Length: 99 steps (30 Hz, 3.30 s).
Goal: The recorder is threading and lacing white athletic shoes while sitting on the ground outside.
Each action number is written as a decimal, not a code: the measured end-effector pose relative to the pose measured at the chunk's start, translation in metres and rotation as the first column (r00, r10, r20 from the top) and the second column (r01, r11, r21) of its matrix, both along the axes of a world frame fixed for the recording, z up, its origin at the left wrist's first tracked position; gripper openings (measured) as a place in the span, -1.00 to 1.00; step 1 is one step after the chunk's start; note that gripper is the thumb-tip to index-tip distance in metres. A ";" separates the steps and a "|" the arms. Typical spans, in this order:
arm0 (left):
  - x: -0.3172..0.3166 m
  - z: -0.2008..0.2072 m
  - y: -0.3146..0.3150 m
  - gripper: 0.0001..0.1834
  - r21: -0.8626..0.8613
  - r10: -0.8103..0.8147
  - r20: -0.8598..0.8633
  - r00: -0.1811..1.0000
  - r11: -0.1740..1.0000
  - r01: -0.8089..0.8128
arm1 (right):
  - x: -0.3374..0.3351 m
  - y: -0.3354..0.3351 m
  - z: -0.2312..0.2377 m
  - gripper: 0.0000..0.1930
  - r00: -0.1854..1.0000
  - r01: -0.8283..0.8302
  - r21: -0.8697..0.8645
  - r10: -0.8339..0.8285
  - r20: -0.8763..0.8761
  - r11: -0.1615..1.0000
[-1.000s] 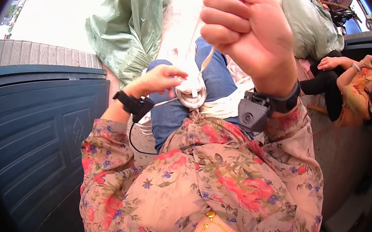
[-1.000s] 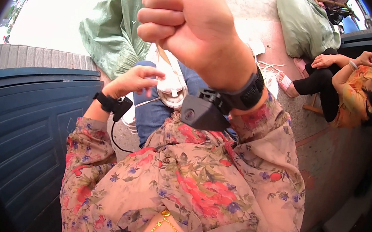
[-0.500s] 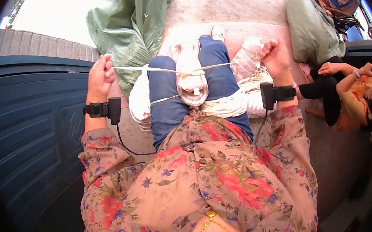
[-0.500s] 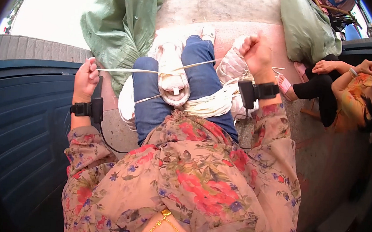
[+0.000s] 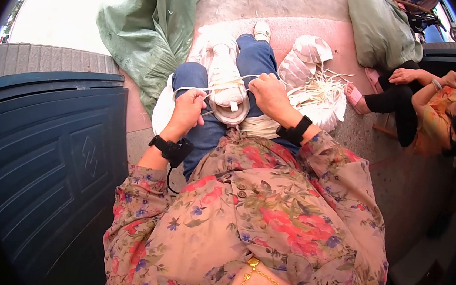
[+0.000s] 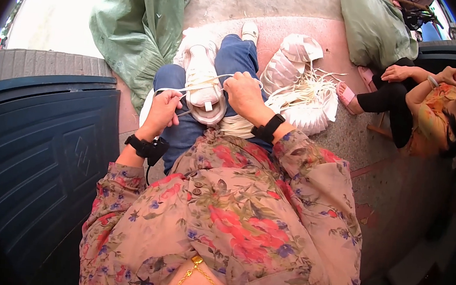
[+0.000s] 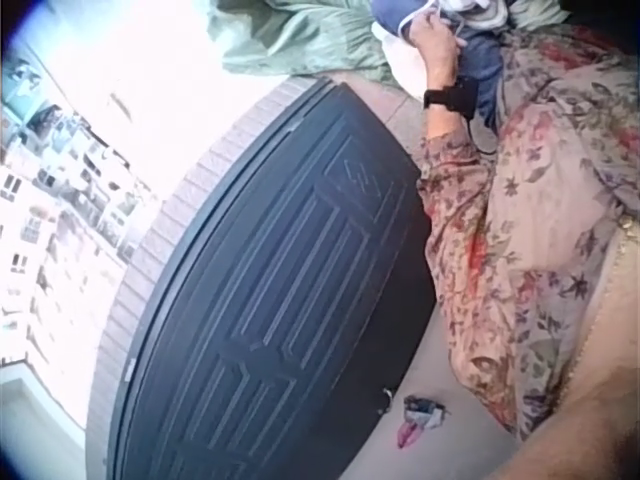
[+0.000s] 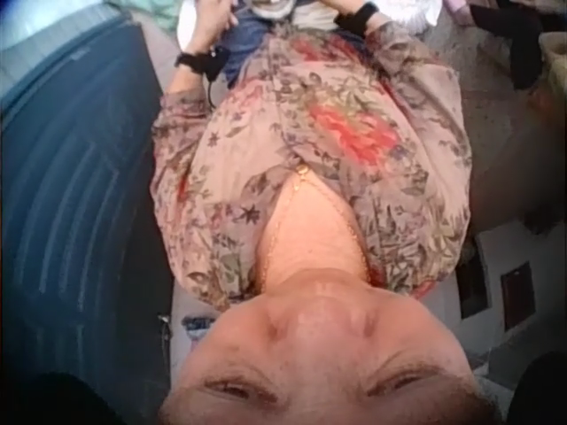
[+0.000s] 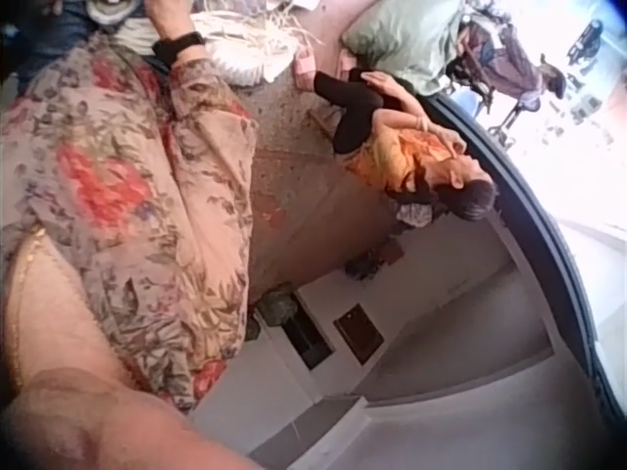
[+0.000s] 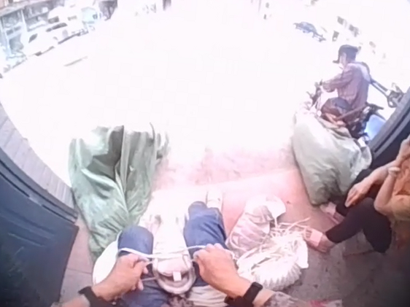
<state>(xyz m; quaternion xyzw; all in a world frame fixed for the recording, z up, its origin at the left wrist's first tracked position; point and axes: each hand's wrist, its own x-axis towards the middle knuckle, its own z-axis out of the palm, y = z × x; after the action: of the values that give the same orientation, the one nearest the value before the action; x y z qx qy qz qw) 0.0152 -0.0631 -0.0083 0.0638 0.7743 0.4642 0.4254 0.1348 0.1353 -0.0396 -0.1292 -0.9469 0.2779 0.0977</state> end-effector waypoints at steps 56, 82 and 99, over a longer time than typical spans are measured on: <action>-0.007 -0.001 0.021 -0.84 -0.425 -0.592 -0.672 0.445 0.800 0.424 | -0.016 0.004 0.004 -0.80 0.977 -0.097 0.040 0.088 0.194 0.994; -0.019 -0.020 0.016 -0.79 -0.349 -0.548 -0.539 0.639 0.836 0.422 | -0.015 0.007 -0.004 -0.79 0.983 -0.104 -0.014 0.105 0.151 0.994; 0.014 -0.001 0.019 -0.83 -0.368 -0.393 -0.718 0.575 0.915 0.165 | -0.007 -0.002 0.015 -0.81 0.972 -0.159 0.060 0.146 0.183 0.985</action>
<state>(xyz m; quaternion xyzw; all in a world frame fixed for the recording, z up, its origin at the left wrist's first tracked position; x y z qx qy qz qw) 0.0289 -0.0444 -0.0092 0.3241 0.9145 0.2104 0.1203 0.1275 0.1337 -0.0250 -0.0768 -0.9685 0.2367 -0.0042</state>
